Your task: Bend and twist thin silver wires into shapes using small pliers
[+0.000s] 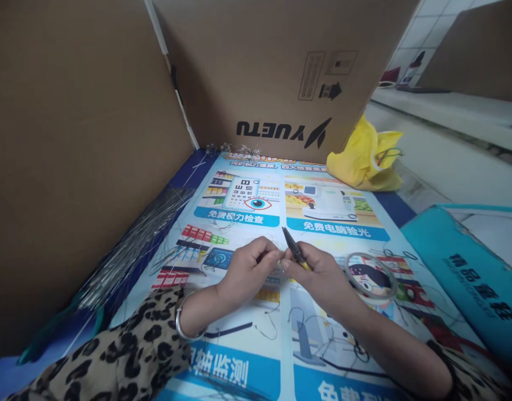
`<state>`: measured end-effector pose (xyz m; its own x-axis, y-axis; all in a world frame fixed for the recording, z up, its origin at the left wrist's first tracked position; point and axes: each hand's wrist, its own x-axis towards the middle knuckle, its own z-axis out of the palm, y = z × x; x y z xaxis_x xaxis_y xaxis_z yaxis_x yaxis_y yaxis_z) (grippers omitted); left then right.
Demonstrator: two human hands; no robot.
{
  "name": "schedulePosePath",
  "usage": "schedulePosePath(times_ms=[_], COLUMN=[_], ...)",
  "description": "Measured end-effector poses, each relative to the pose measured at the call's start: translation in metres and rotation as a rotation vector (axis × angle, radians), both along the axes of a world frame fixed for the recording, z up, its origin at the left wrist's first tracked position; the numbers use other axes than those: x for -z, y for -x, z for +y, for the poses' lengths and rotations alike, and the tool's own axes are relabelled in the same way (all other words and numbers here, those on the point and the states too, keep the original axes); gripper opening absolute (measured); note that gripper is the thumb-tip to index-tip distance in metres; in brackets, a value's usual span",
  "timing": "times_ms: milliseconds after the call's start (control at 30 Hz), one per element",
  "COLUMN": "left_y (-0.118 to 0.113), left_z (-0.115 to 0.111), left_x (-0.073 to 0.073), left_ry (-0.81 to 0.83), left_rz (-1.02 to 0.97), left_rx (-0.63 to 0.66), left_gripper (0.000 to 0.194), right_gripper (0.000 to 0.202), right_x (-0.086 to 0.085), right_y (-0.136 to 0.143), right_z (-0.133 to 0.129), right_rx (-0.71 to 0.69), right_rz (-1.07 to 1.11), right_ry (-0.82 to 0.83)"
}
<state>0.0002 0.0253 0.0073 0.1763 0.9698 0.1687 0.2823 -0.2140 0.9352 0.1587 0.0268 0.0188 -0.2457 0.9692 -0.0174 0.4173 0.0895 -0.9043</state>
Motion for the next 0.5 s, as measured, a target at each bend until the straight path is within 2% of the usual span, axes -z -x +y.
schedulePosePath(times_ms=[233,400,500], left_y=[0.0006,0.0020,0.0051], left_z=[0.0025,0.0043,0.0051], left_x=[0.0009,0.0001,-0.0025], left_ry=[-0.078,-0.043,-0.109], left_rz=[0.018,0.004,-0.005], left_rx=[-0.062,0.011,-0.042], left_gripper=[0.016,0.016,0.016], right_gripper=[0.015,0.018,0.022], right_x=[0.0073,0.0082,0.0053], right_y=[0.0037,0.0026,0.0003], right_z=[0.0029,0.0040,0.0013], right_rx=[-0.030,-0.033,-0.046], right_rz=[0.124,0.108,0.190], right_ry=[0.070,0.060,0.105])
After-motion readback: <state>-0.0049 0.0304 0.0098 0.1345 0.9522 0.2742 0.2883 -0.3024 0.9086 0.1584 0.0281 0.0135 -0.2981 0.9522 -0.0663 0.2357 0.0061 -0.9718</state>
